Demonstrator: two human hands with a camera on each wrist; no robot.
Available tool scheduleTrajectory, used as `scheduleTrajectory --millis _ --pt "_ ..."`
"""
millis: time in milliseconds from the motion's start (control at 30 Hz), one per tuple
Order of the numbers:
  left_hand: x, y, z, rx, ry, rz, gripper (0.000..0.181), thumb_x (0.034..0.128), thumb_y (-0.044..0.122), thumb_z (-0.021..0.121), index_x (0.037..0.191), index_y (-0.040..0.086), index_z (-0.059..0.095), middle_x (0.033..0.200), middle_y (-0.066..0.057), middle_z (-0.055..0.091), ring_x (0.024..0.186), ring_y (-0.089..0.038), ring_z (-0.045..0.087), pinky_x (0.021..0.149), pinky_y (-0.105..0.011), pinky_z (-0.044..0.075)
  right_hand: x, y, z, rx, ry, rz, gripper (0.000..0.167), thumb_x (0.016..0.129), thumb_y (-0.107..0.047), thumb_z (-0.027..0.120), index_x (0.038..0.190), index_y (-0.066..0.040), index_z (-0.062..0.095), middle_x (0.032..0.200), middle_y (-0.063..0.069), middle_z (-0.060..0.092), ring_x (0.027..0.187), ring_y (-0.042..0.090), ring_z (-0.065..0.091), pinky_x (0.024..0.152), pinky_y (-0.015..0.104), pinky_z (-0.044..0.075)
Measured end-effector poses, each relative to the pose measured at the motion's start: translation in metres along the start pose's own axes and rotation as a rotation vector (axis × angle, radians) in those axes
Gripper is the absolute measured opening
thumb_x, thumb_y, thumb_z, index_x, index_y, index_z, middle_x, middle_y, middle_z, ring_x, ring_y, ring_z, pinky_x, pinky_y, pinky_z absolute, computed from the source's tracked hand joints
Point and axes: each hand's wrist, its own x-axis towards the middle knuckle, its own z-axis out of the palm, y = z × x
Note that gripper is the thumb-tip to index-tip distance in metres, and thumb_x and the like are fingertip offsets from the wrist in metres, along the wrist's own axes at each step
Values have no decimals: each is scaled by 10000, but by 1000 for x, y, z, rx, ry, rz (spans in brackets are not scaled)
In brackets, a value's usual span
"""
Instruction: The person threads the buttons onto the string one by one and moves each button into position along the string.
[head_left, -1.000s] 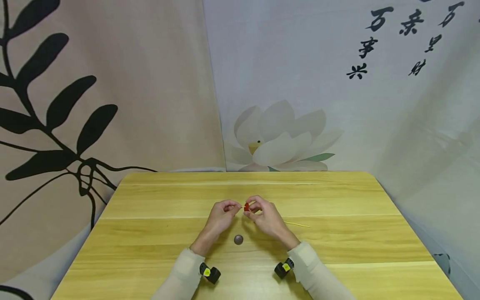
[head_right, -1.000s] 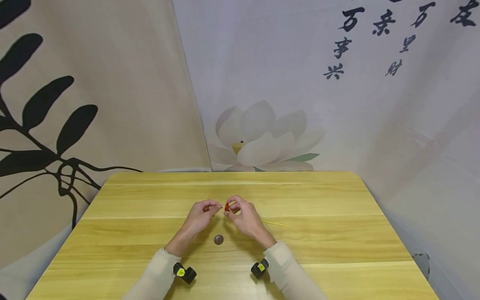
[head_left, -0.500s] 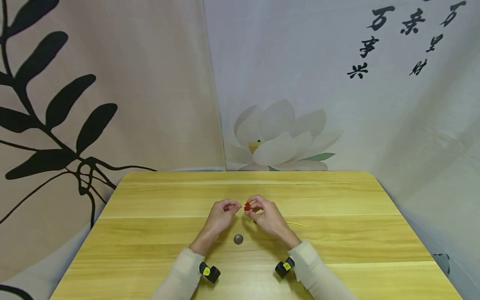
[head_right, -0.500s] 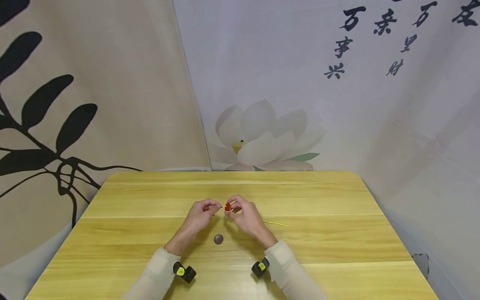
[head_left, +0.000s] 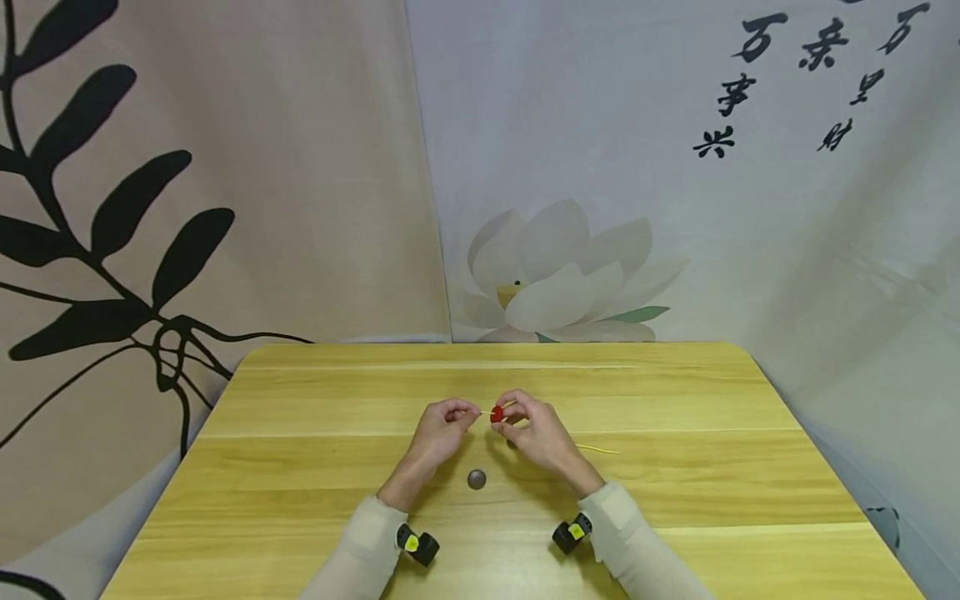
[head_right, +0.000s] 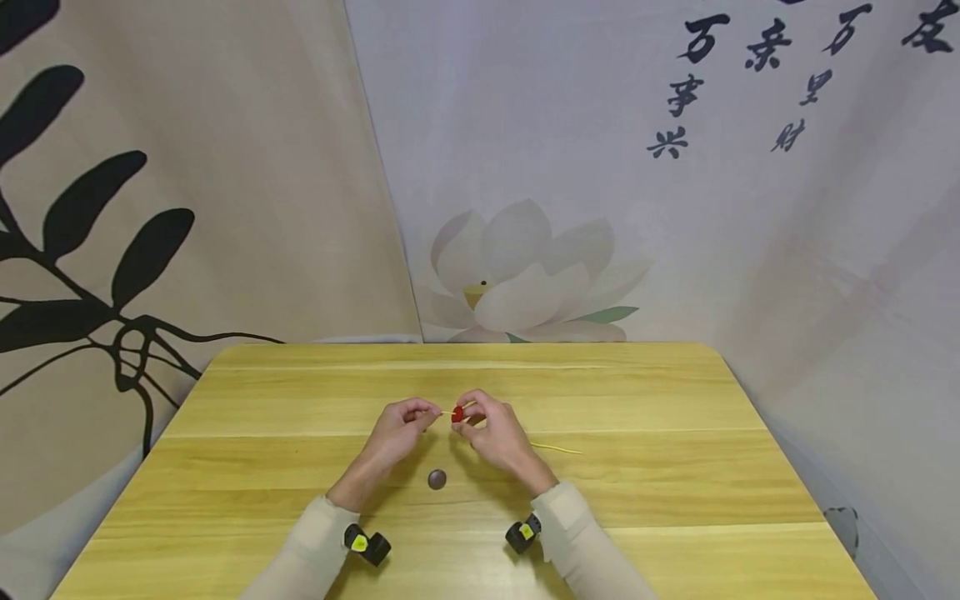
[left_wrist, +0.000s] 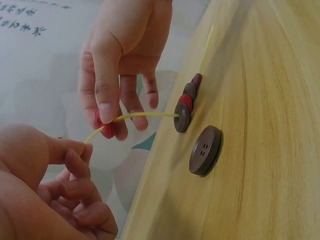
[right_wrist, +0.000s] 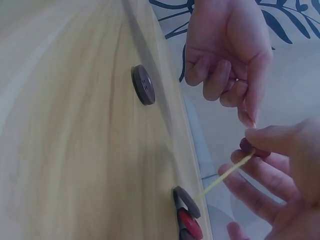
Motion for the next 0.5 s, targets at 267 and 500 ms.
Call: scheduleTrajectory --millis 267,500 --pt "1 -1 -1 -7 4 -3 215 979 182 617 1052 2 711 779 7 529 681 -132 452 540 -210 340 -1 1 -2 -13 6 -21 243 896 -117 734 1114 -117 626 967 -7 738 897 169 668 773 363 543" --pt "1 -2 -1 -9 3 3 217 981 181 618 1050 -4 707 785 7 527 691 -134 453 547 -214 344 -1 5 -6 -28 19 -7 242 889 -143 745 1105 -155 636 980 -30 716 996 211 663 972 572 431"
